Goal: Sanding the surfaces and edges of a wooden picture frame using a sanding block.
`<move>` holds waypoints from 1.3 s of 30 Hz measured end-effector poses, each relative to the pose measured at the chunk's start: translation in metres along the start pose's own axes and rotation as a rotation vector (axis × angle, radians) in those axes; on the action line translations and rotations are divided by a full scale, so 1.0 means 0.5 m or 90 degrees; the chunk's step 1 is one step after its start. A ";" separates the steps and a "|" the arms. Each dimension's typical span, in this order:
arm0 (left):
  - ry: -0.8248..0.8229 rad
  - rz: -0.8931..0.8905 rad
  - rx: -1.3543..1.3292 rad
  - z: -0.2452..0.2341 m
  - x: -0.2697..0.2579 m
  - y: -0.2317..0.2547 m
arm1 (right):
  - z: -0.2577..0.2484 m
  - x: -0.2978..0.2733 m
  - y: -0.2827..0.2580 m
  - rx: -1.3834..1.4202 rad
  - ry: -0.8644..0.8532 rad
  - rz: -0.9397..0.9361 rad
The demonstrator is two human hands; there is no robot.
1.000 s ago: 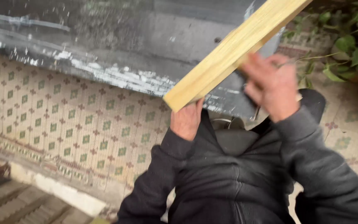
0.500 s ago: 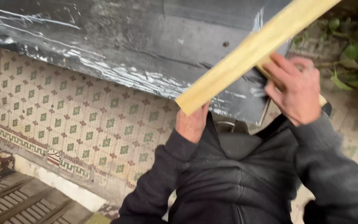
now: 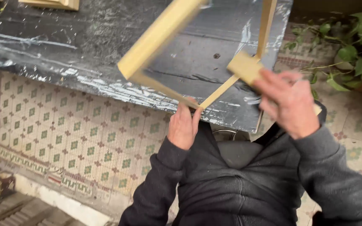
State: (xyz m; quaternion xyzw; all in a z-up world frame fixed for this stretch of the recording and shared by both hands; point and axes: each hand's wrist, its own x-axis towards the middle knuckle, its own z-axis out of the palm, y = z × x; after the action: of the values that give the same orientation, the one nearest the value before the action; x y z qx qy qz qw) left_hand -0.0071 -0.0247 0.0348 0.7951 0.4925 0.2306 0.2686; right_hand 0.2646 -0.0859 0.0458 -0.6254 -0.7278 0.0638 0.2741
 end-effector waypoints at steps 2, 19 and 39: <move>-0.039 -0.031 -0.011 -0.015 -0.009 0.000 | 0.004 -0.007 -0.004 -0.014 -0.001 0.058; -0.151 -0.111 -0.323 -0.030 0.042 -0.057 | 0.011 -0.009 0.047 -0.042 -0.023 0.060; -0.164 -0.116 -0.319 -0.008 0.063 -0.092 | 0.012 -0.004 0.026 -0.037 0.017 0.004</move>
State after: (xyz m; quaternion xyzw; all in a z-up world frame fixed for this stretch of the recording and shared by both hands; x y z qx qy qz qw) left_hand -0.0274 0.0216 0.0110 0.6791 0.4514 0.2175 0.5365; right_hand 0.2732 -0.0833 0.0344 -0.6360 -0.7239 0.0350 0.2650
